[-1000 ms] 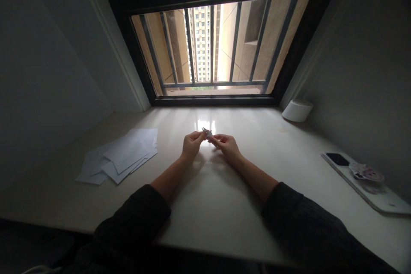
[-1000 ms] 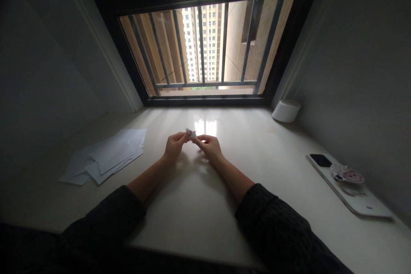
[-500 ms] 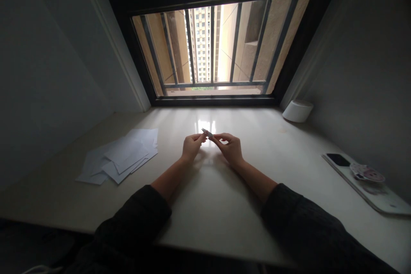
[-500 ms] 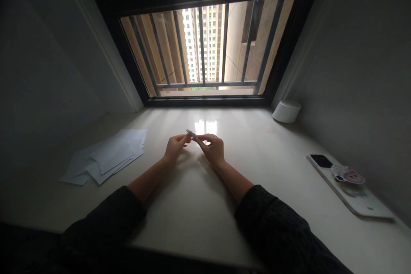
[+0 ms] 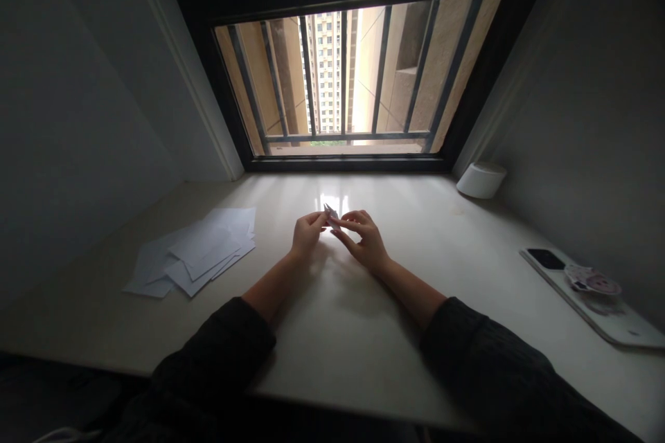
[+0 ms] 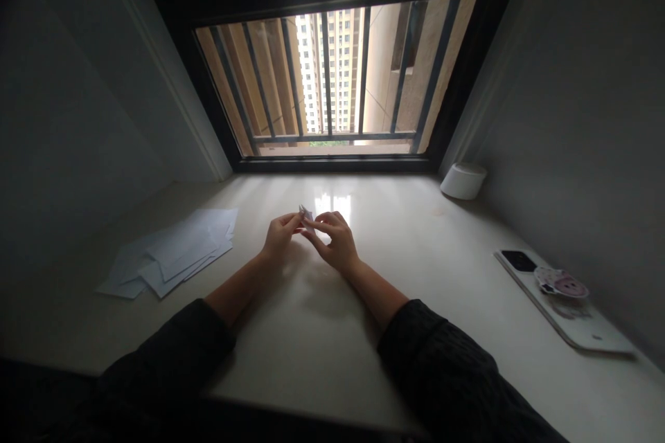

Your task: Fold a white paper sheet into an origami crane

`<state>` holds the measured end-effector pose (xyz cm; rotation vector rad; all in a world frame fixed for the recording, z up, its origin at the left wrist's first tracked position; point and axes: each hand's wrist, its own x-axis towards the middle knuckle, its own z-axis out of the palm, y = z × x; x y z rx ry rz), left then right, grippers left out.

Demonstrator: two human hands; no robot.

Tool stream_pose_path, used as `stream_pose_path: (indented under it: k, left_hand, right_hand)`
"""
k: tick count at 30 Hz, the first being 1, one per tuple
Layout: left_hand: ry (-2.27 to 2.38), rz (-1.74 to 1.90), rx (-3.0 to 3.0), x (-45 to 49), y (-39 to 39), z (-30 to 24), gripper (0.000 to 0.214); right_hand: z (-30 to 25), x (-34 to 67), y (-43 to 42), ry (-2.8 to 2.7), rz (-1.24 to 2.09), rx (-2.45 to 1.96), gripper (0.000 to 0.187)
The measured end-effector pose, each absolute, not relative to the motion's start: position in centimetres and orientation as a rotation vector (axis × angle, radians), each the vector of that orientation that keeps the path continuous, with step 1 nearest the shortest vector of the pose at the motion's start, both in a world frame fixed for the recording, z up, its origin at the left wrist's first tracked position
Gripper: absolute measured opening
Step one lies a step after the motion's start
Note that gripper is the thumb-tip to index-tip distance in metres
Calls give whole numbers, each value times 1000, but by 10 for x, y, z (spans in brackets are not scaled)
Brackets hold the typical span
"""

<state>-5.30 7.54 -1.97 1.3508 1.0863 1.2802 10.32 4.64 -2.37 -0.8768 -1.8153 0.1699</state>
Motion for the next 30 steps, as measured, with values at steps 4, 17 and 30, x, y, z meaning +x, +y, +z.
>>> stream_pose_path:
  k: [4,17,30]
  left_hand:
    - [1108,1290,1391,-53,75,-20,38]
    - [1016,1234,1455,-49,74,-21,35]
    - [1009,1219,1506,-47,67,-12,32]
  right_hand:
    - [-25,105,49,-1765,219,-871,28]
    - [-34,109,58,-1723,334,-901,17]
    - [-35,109,59,-1631,557,-908,7]
